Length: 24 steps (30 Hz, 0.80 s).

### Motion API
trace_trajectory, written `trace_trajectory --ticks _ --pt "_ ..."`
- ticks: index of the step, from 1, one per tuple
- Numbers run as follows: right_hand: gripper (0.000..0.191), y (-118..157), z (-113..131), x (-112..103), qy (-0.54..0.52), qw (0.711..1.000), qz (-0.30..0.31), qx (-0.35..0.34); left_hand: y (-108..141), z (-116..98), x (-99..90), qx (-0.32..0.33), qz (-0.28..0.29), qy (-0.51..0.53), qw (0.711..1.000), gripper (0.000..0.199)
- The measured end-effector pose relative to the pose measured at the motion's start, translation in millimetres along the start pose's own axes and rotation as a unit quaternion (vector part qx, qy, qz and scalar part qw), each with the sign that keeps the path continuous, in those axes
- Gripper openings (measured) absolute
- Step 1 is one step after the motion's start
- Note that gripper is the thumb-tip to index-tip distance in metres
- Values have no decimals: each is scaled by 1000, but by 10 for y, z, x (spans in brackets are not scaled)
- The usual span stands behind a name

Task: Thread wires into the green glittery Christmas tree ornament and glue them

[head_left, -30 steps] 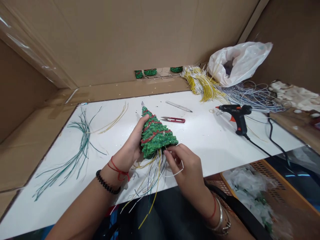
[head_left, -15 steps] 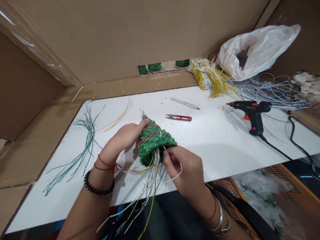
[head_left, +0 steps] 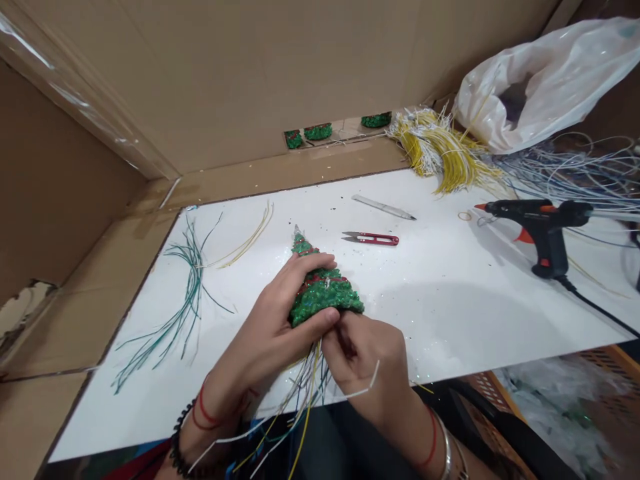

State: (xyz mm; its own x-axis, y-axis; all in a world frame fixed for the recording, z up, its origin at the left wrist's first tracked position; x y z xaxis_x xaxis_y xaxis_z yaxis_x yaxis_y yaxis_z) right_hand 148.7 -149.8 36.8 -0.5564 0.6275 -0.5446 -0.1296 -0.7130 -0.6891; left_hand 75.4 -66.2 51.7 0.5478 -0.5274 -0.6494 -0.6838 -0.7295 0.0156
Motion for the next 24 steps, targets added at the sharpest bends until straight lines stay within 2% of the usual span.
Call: trace_trajectory --ticks 6,10,24 --pt "30 6 50 55 -14 1000 2 -18 110 7 26 51 -75 34 995 40" --pt "33 -9 103 65 13 999 3 -47 150 17 39 67 -84 55 993 36" --pt "31 12 87 109 9 998 38 -49 163 -1 43 83 -112 40 989 32"
Point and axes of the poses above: each hand's wrist, its own y-axis away from the middle knuckle, its own x-axis out of the palm, z = x × y, the point moved 9 cm from there along -y, towards the middle knuckle, and after that the axes turned 12 degrees about -x, right-handed, at the moved point
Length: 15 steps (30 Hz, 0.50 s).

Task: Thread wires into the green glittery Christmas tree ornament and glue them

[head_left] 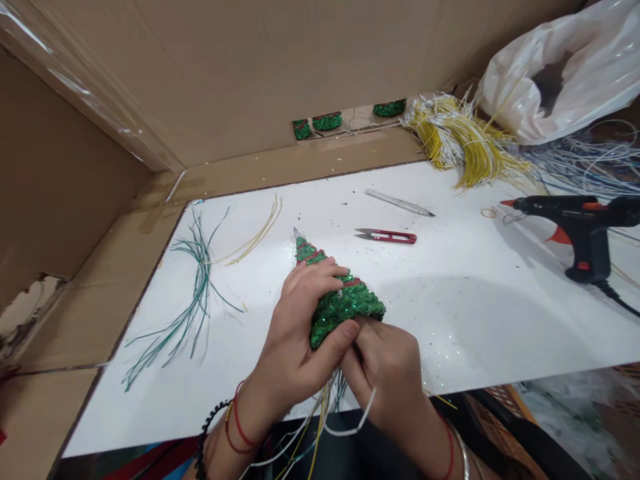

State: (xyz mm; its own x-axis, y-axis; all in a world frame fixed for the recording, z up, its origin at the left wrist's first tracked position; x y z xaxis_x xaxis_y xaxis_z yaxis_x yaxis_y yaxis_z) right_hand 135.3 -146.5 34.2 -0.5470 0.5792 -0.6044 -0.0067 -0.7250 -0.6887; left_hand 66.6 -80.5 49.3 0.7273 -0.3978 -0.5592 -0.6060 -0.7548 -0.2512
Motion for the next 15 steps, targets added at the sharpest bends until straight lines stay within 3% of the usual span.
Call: trace_trajectory --ticks 15 --pt "31 -3 11 -8 11 1000 3 -6 -16 -19 8 2 4 -8 1000 31"
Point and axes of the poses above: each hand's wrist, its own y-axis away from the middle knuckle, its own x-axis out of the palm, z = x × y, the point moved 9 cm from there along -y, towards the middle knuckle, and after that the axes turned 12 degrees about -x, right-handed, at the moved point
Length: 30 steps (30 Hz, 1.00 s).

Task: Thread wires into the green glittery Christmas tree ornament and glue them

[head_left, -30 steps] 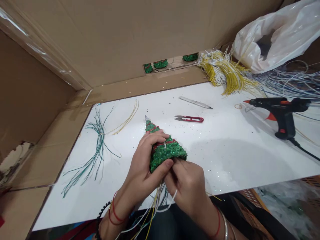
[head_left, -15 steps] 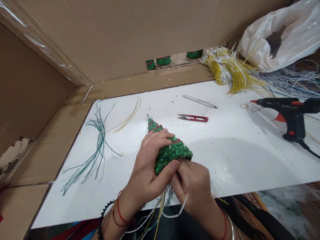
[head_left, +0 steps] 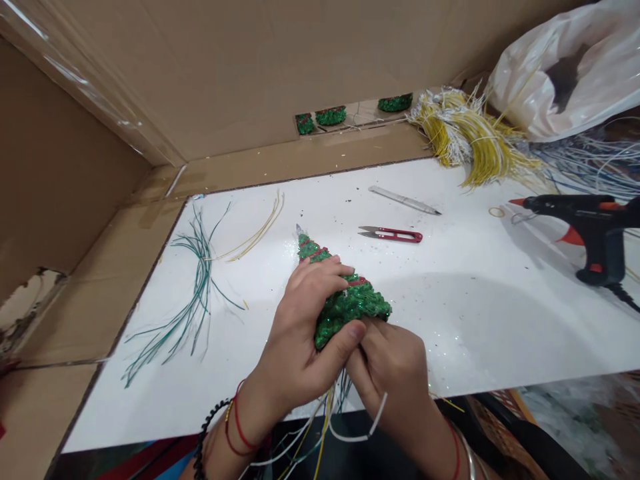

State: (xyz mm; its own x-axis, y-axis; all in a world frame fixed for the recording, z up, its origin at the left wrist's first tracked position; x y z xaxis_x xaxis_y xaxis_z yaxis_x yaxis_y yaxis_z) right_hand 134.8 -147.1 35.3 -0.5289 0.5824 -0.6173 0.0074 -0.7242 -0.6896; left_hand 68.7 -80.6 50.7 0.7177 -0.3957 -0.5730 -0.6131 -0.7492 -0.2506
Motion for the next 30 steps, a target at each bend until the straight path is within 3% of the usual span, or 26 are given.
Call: trace_trajectory --ticks 18,30 --pt "34 4 -6 1 13 1000 8 -4 15 38 -5 -40 1 12 999 31" --pt "37 -13 -5 2 34 999 10 -7 32 -18 -25 29 -28 10 999 31"
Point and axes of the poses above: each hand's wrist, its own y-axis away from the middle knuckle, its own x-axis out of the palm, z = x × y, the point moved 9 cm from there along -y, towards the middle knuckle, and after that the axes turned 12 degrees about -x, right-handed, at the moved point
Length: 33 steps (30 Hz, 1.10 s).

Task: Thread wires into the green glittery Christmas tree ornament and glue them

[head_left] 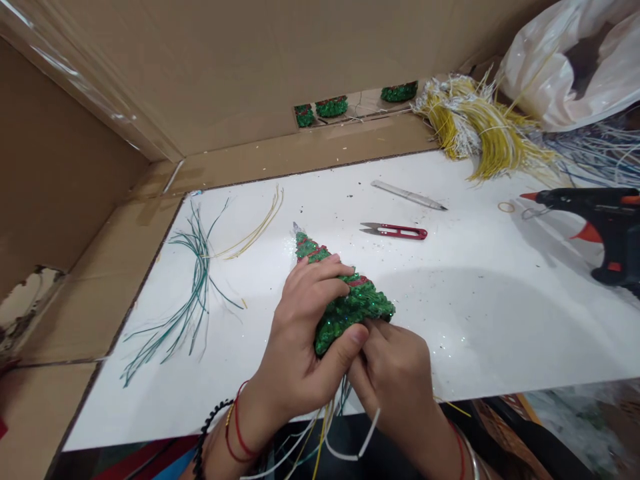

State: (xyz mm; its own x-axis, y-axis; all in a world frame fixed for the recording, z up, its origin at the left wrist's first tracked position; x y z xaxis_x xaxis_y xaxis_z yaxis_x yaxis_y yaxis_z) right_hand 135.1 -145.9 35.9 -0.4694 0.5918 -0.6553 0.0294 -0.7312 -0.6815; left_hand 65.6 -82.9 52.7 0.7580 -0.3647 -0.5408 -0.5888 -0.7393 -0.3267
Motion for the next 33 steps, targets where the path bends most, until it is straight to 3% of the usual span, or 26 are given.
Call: trace_trajectory --ticks 21,33 --pt "40 0 10 11 11 1000 7 0 15 -19 7 9 6 -10 1000 29" --pt "40 11 17 -1 19 1000 3 7 -8 23 7 -24 5 15 1000 36"
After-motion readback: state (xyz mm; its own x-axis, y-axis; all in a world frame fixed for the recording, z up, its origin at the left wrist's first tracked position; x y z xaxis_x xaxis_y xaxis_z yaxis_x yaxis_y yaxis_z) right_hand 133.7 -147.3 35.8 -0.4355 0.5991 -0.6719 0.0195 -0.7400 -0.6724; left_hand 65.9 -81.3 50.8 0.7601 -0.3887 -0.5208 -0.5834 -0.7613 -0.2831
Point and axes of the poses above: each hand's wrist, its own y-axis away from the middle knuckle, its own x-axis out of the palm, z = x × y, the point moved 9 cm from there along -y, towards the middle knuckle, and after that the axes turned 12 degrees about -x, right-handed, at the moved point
